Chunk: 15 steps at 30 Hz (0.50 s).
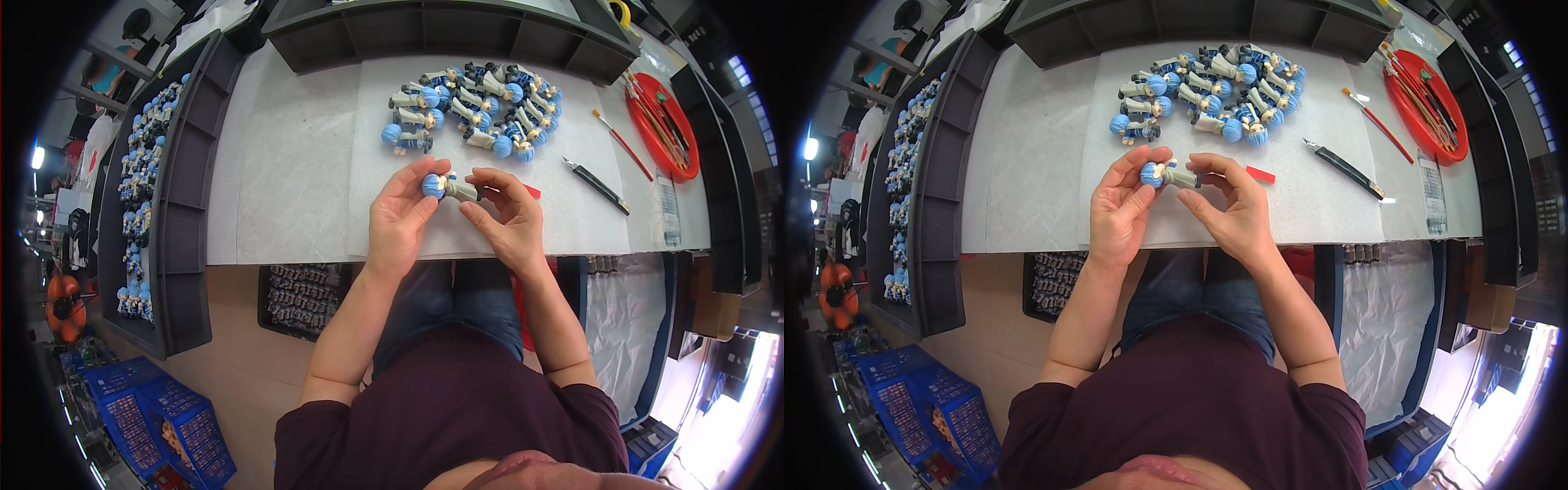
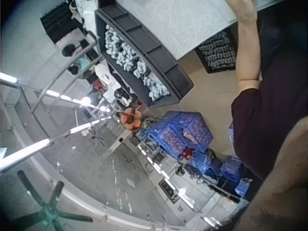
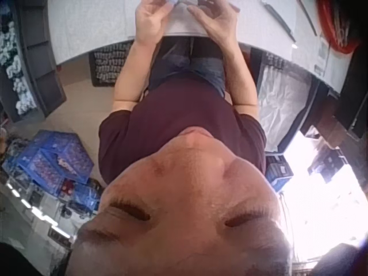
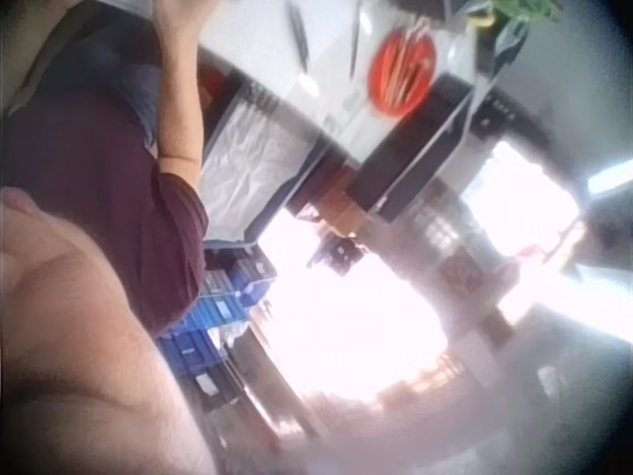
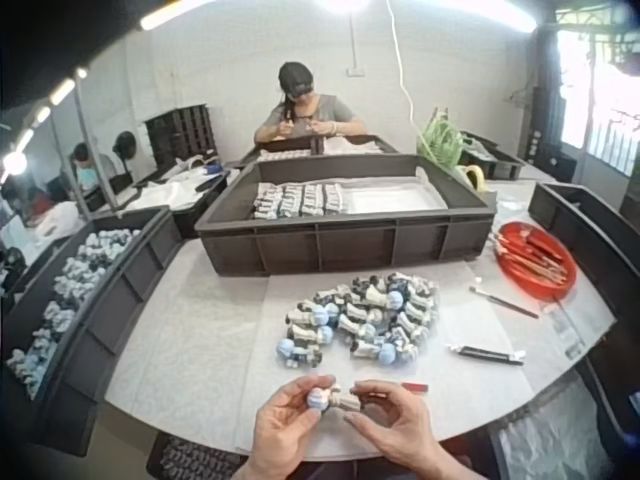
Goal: The person assembles small blue and white figurines at a workbench. They pick up individual figurines, attach small red rectangular pieces to their backs, and place the completed units into a black tray. The process is repeated for multiple figurines throughout the clip.
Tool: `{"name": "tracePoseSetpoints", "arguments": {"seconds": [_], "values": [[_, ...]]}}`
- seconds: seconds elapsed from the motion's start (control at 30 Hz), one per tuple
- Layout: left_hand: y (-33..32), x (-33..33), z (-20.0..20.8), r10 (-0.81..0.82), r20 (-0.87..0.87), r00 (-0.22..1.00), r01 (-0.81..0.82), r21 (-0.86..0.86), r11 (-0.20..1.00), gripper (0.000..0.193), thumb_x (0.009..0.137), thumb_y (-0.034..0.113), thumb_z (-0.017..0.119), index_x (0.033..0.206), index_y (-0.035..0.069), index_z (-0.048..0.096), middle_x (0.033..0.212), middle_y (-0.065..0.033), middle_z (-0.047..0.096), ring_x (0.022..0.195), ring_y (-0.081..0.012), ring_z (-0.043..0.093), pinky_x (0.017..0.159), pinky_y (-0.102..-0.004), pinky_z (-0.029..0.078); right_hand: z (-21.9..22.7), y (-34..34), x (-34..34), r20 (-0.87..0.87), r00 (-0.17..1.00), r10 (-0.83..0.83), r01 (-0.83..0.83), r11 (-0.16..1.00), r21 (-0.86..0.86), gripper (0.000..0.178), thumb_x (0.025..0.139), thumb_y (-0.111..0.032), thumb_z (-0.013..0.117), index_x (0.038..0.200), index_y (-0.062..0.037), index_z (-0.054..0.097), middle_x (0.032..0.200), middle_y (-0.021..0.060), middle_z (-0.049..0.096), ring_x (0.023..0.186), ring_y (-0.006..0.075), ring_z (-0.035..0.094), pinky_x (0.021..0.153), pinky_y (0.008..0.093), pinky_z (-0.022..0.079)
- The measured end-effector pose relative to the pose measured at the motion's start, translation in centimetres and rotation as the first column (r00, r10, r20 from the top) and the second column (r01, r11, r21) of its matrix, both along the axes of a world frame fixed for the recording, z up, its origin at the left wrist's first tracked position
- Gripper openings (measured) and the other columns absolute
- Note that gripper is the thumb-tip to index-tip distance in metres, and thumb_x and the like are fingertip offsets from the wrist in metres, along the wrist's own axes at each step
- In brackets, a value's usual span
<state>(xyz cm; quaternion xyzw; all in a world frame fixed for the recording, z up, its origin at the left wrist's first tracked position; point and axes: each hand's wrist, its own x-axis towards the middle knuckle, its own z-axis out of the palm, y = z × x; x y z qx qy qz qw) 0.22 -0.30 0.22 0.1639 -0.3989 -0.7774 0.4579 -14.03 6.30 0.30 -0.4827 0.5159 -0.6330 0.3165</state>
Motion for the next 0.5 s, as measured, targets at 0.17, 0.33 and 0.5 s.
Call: {"name": "tracePoseSetpoints", "arguments": {"seconds": [0.17, 0.33, 0.5], "values": [[-0.3, -0.3, -0.1, 0.009, 0.079, 0.997, -0.002, -0.090, 0.996, 0.040, 0.085, -0.003, 0.049, 0.124, 0.002, 0.044, 0.124, -0.0171, 0.048, 0.116, -0.0228, 0.047, 0.096, -0.0347, 0.039, -0.2, 0.1, -0.4, -0.248, 0.954, -0.170, 0.148, 0.983, -0.105, 0.027, 0.068, 0.001, 0.071, 0.093, -0.0008, 0.061, 0.090, 0.0097, 0.062, 0.085, 0.0201, 0.059, 0.075, 0.0299, 0.047], [0.1, -0.1, -0.2, -0.022, 0.083, 0.996, 0.030, -0.097, 0.995, 0.038, 0.089, 0.005, 0.047, 0.126, 0.001, 0.042, 0.126, -0.0179, 0.046, 0.121, -0.0271, 0.042, 0.097, -0.0368, 0.038, 2.1, 4.5, -5.1, -0.127, 0.867, -0.482, 0.416, 0.840, -0.348, 0.028, 0.069, 0.003, 0.070, 0.095, 0.0011, 0.059, 0.091, 0.0085, 0.062, 0.082, 0.0168, 0.058, 0.073, 0.0281, 0.047], [0.3, -0.5, -0.1, 0.009, 0.227, 0.974, 0.026, -0.150, 0.988, 0.035, 0.089, 0.005, 0.048, 0.123, 0.001, 0.045, 0.124, -0.0161, 0.048, 0.119, -0.0266, 0.043, 0.096, -0.0351, 0.039, 2.1, 14.6, -15.8, 0.307, 0.379, -0.873, 0.901, 0.272, -0.338, 0.022, 0.078, 0.003, 0.064, 0.099, 0.0034, 0.058, 0.094, 0.0075, 0.060, 0.083, 0.0122, 0.057, 0.073, 0.0223, 0.046]]}}
